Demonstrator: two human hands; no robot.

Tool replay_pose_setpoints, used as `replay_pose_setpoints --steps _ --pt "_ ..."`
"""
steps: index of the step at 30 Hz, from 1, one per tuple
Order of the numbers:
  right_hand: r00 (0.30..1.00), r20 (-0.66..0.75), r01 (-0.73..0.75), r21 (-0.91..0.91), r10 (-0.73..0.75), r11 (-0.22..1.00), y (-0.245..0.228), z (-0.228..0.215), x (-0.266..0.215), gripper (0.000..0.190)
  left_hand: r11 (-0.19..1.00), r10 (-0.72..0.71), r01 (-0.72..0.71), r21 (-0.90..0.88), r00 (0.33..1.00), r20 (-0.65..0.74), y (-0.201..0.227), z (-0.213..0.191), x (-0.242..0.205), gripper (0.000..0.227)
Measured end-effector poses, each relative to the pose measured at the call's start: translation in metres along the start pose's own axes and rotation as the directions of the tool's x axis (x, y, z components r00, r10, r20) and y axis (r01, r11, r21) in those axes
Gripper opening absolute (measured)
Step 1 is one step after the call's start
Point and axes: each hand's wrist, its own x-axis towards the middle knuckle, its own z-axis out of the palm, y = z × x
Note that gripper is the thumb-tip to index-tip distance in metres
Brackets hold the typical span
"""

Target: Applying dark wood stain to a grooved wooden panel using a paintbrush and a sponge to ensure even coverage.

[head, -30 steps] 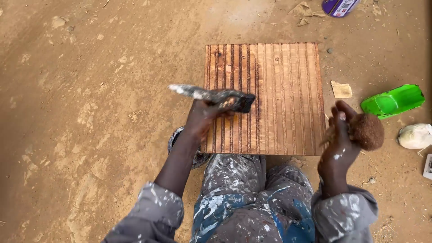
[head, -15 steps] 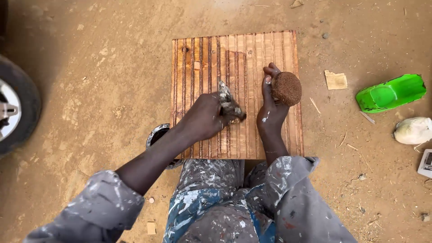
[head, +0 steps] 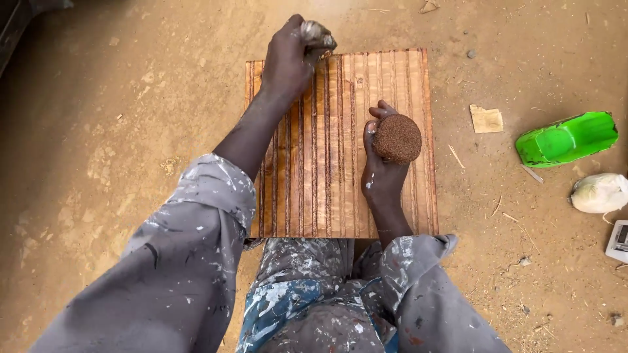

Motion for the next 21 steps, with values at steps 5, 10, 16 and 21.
replay_pose_setpoints --steps 5,10,16,21 --pt "0.999 -0.002 -0.042 0.040 0.042 0.998 0.008 0.002 0.000 0.017 0.989 0.101 -0.112 0.094 0.989 0.111 0.005 -0.012 -0.042 0.025" --pt "0.999 -0.035 0.010 0.031 -0.009 0.999 0.008 0.007 0.002 0.020 0.989 -0.145 0.119 0.094 0.918 0.370 0.007 -0.030 -0.048 0.026" --pt "0.999 -0.042 -0.010 -0.007 0.010 1.000 0.008 0.005 0.002 0.019 0.974 -0.097 0.083 0.212 0.994 0.055 -0.037 0.015 0.033 0.019" --pt "0.984 -0.032 -0.166 0.223 0.177 0.961 -0.009 -0.010 0.005 0.034 0.996 0.030 -0.043 0.072 0.985 0.171 0.060 0.011 -0.075 0.012"
